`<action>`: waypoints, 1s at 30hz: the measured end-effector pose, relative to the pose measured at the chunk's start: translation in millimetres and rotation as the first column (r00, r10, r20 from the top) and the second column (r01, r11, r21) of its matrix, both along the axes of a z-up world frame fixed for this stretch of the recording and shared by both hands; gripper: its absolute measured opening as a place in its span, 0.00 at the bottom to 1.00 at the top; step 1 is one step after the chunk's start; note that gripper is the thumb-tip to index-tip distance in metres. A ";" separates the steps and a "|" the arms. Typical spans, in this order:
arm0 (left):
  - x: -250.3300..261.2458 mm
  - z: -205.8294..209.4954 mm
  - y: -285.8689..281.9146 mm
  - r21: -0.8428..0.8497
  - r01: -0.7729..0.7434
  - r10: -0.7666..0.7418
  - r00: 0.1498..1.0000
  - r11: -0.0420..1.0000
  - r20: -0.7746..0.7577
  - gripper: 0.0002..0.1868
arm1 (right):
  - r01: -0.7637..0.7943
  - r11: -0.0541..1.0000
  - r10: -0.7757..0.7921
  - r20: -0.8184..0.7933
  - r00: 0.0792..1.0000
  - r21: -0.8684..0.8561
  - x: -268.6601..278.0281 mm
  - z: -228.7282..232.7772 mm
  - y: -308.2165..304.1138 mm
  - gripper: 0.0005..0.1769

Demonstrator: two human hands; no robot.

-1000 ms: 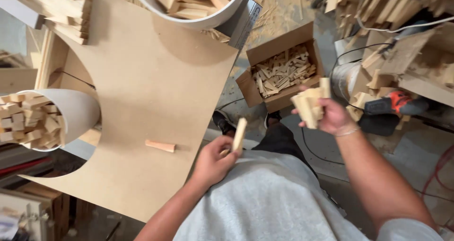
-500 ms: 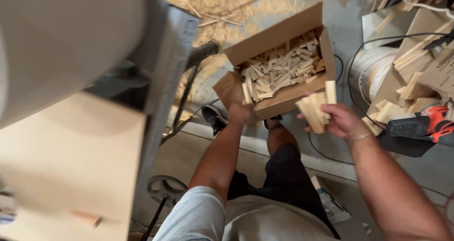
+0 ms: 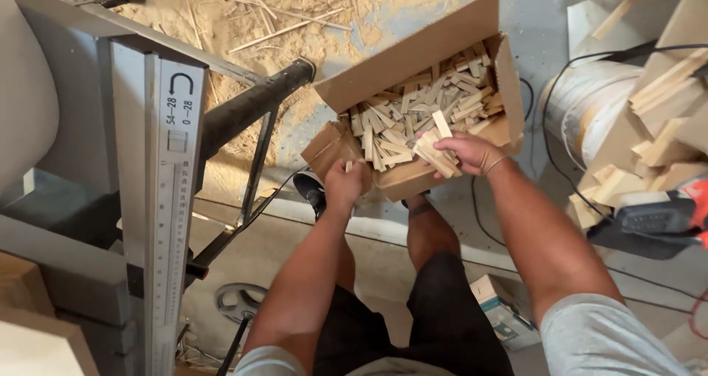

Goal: Sorting and arranging small wooden slats on a workbench in a woodworking shop

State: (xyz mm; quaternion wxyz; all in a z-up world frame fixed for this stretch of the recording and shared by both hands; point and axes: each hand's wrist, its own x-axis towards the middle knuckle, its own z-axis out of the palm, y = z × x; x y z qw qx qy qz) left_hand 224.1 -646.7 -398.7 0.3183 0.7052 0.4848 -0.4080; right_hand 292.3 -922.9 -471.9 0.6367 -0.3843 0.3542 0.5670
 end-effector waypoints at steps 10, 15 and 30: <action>-24.7 -4.9 -7.0 -0.259 -0.464 0.512 0.842 0.847 0.168 0.09 | -0.727 0.442 0.892 0.171 0.419 -0.525 49.0 15.8 30.9 0.38; -18.1 -24.1 -15.8 -0.390 -0.648 0.713 0.700 0.655 0.036 0.09 | -0.592 0.056 0.998 0.052 0.025 -0.804 -43.7 -73.0 23.9 0.53; 1.9 -0.3 -19.6 -0.510 -0.569 0.706 0.700 0.645 0.112 0.17 | 0.073 0.974 -0.007 0.295 0.956 -0.215 -59.4 17.7 48.8 0.28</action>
